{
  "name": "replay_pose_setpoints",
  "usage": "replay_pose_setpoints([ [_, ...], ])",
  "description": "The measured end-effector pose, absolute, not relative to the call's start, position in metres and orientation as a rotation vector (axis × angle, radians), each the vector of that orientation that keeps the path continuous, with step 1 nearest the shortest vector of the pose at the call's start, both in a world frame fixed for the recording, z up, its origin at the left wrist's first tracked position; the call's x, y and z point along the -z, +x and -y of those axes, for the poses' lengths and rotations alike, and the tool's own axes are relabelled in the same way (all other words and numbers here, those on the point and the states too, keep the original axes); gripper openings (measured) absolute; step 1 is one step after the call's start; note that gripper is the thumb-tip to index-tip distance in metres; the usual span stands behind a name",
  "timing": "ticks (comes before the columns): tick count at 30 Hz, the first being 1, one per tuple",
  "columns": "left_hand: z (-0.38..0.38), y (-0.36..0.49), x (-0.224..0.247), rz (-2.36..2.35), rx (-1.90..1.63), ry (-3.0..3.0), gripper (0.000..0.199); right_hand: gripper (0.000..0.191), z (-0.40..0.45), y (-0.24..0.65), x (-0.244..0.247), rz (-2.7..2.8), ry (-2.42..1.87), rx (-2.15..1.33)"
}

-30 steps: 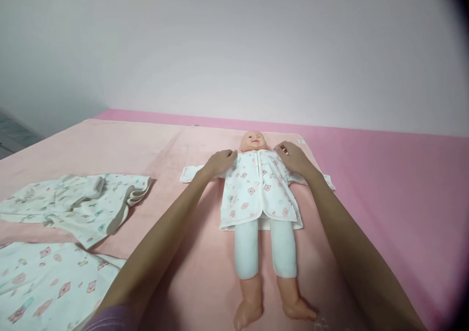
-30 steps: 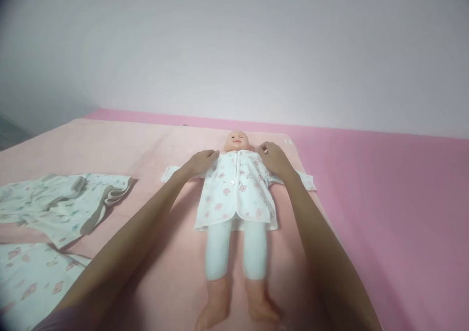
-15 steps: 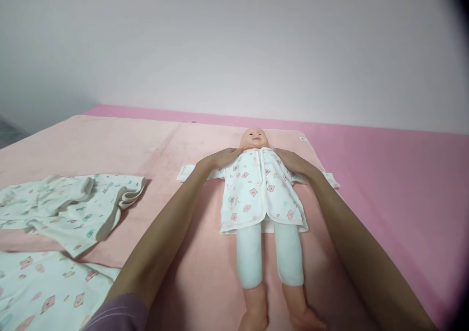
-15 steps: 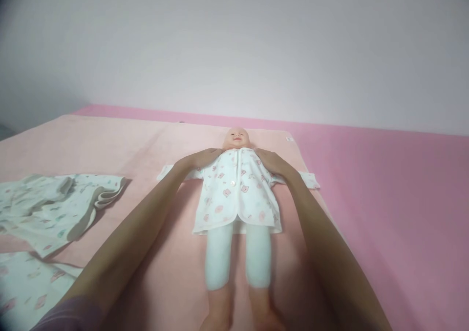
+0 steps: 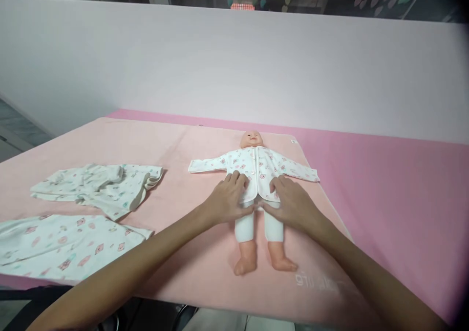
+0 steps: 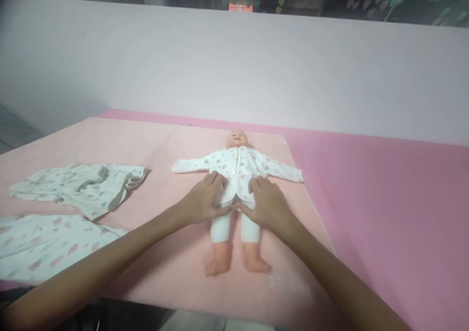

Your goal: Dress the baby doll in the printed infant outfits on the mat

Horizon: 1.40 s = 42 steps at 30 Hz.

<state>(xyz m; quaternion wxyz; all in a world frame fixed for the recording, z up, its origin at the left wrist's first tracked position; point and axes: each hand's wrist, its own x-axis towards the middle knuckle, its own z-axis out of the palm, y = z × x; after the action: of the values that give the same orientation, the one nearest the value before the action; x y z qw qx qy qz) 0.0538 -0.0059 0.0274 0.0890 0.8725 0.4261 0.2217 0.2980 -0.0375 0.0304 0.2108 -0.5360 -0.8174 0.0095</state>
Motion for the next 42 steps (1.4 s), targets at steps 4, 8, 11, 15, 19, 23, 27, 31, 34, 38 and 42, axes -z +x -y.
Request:
replay_pose_setpoints([
  [4, 0.025, 0.067, -0.015, -1.462, -0.571, 2.676, 0.031, 0.018, 0.05, 0.282, -0.017, 2.317, -1.619, 0.184],
  [8, -0.003, 0.051, -0.026, -1.485, -0.604, 2.555, 0.027, 0.023, 0.03, 0.297, -0.024, 2.238, -1.599, 0.219],
  [11, -0.023, -0.008, -0.035, -1.694, -0.71, 2.256, 0.061, 0.038, 0.029, 0.354, -0.033, 1.993, -1.828, 0.09],
  [15, -0.029, -0.093, -0.031, -1.81, -0.711, 2.215, 0.084, 0.035, 0.038, 0.431, -0.025, 1.921, -2.328, -0.076],
  [19, -0.035, -0.08, -0.03, -1.711, -0.93, 2.315, 0.092, 0.048, 0.018, 0.421, -0.009, 1.902, -2.157, 0.275],
  [23, -0.067, 0.001, -0.026, -1.577, -0.846, 2.513, 0.069, 0.059, -0.038, 0.354, -0.006, 2.046, -1.704, 0.264],
  [27, -0.097, 0.045, 0.005, -1.604, -0.731, 2.532, 0.059, 0.063, -0.084, 0.328, 0.012, 2.174, -1.571, 0.114],
  [31, -0.105, 0.046, 0.033, -1.672, -0.769, 2.593, 0.065, 0.067, -0.097, 0.339, 0.041, 2.225, -1.541, 0.081],
  [34, -0.103, 0.042, 0.031, -1.657, -0.739, 2.621, 0.067, 0.068, -0.096, 0.342, 0.039, 2.228, -1.578, 0.03],
  [38, -0.073, 0.028, -0.002, -1.55, -0.724, 2.744, 0.074, 0.069, -0.055, 0.322, -0.011, 2.112, -1.61, 0.044],
  [42, -0.004, -0.024, -0.042, -1.562, -0.937, 2.662, 0.075, 0.059, 0.068, 0.294, -0.063, 1.999, -1.356, 0.008],
])
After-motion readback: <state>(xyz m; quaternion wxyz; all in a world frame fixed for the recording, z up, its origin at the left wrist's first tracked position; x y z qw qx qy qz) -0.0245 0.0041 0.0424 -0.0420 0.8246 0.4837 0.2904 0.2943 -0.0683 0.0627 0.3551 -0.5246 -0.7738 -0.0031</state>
